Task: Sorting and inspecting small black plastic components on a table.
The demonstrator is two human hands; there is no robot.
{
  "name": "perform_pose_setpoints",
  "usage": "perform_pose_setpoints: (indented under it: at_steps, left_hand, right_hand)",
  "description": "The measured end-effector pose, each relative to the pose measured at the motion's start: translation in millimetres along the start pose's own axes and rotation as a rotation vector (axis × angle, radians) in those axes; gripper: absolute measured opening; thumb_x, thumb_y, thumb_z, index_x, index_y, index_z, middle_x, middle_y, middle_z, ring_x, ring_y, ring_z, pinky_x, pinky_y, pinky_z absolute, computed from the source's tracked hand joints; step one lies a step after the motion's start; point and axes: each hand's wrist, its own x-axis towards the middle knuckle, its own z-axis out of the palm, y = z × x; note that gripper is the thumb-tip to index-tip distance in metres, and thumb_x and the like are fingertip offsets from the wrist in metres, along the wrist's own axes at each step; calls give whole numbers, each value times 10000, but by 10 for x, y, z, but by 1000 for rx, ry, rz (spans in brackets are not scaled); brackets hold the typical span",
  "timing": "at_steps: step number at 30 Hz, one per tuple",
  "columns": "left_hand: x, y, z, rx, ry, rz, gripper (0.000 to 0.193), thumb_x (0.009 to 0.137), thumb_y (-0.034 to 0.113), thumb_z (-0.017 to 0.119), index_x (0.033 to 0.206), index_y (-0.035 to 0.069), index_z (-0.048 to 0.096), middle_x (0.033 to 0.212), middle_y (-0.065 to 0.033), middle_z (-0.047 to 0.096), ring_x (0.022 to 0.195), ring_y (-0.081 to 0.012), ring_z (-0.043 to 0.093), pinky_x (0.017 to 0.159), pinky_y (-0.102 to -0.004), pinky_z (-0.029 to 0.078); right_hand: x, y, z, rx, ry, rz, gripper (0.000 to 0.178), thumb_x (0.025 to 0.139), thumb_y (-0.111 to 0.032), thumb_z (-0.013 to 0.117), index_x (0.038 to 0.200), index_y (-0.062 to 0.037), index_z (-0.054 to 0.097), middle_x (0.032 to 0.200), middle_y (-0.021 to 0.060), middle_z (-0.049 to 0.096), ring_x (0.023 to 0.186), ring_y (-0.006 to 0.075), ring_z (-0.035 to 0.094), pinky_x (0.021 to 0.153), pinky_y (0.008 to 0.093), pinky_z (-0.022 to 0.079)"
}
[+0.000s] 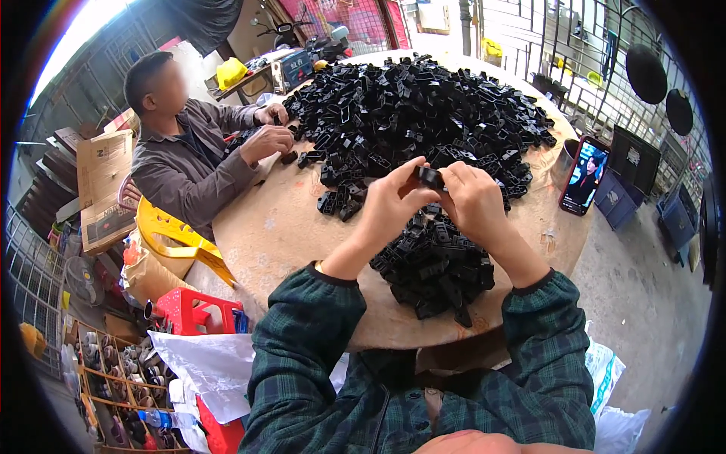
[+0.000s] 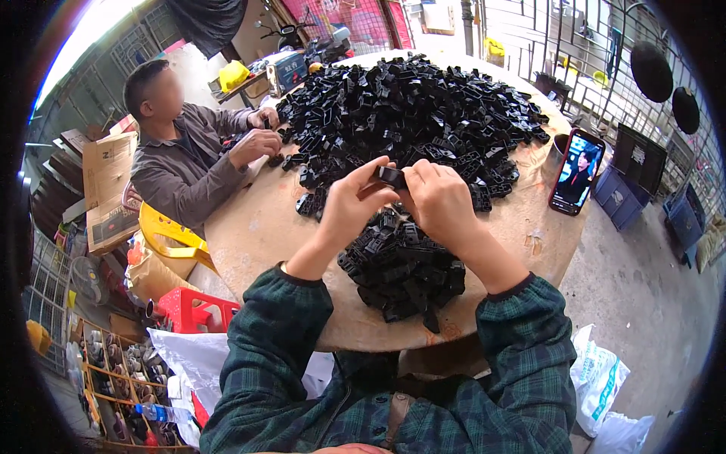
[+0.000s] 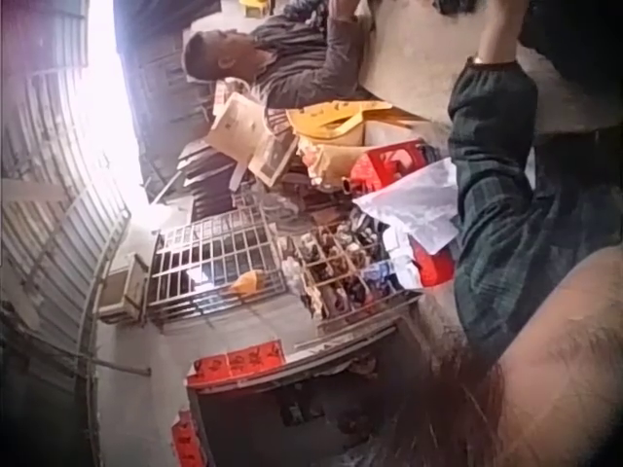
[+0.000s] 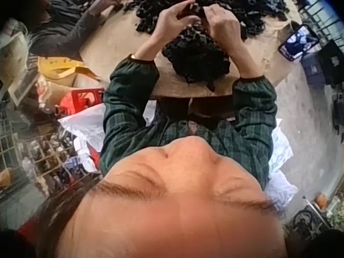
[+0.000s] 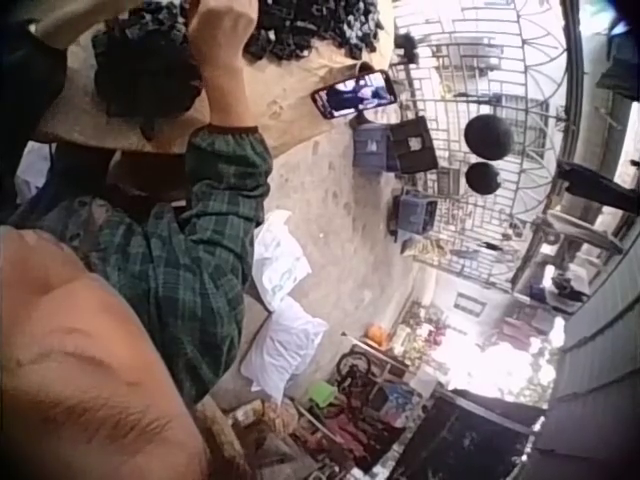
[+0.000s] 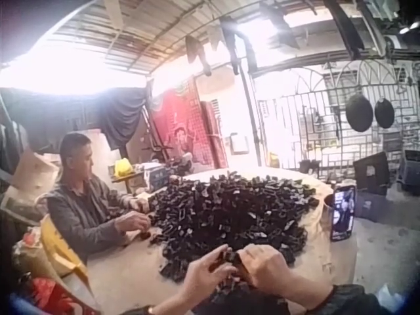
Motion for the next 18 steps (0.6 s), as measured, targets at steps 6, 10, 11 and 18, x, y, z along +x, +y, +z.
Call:
perform_pose_setpoints:
  at_steps: [6,10,11,18]
  left_hand:
    - [-42,8,50,45,94,-73,348,788,-29,635,1129,-22,562,1000,-45,629,823,-52,571,709,-182,489]
    - [-22,25,-2,-117,33,-29,309,811,-4,619,1114,-31,564,1017,-68,631,834,-79,587,740,-204,487]
    - [-17,37,-41,-113,36,-30,309,811,-4,619,1114,-31,564,1017,-68,631,834,-79,587,740,-204,487]
    - [70,96,-321,545,-317,-92,265,810,142,622,1029,-7,603,878,-101,649,762,-112,586,687,-260,470]
  right_hand:
    - [-16,-61,46,31,52,22,239,680,-142,690,853,-14,587,773,86,534,691,263,571,593,354,456]
    - [9,-22,31,184,61,86,280,658,-133,729,897,-43,612,729,75,567,641,217,586,555,314,461]
    - [23,12,26,189,61,85,280,658,-133,729,897,-43,612,729,75,567,641,217,586,555,314,461]
    - [-49,608,18,290,-75,237,180,791,14,565,950,-17,643,852,69,645,803,193,605,720,275,484]
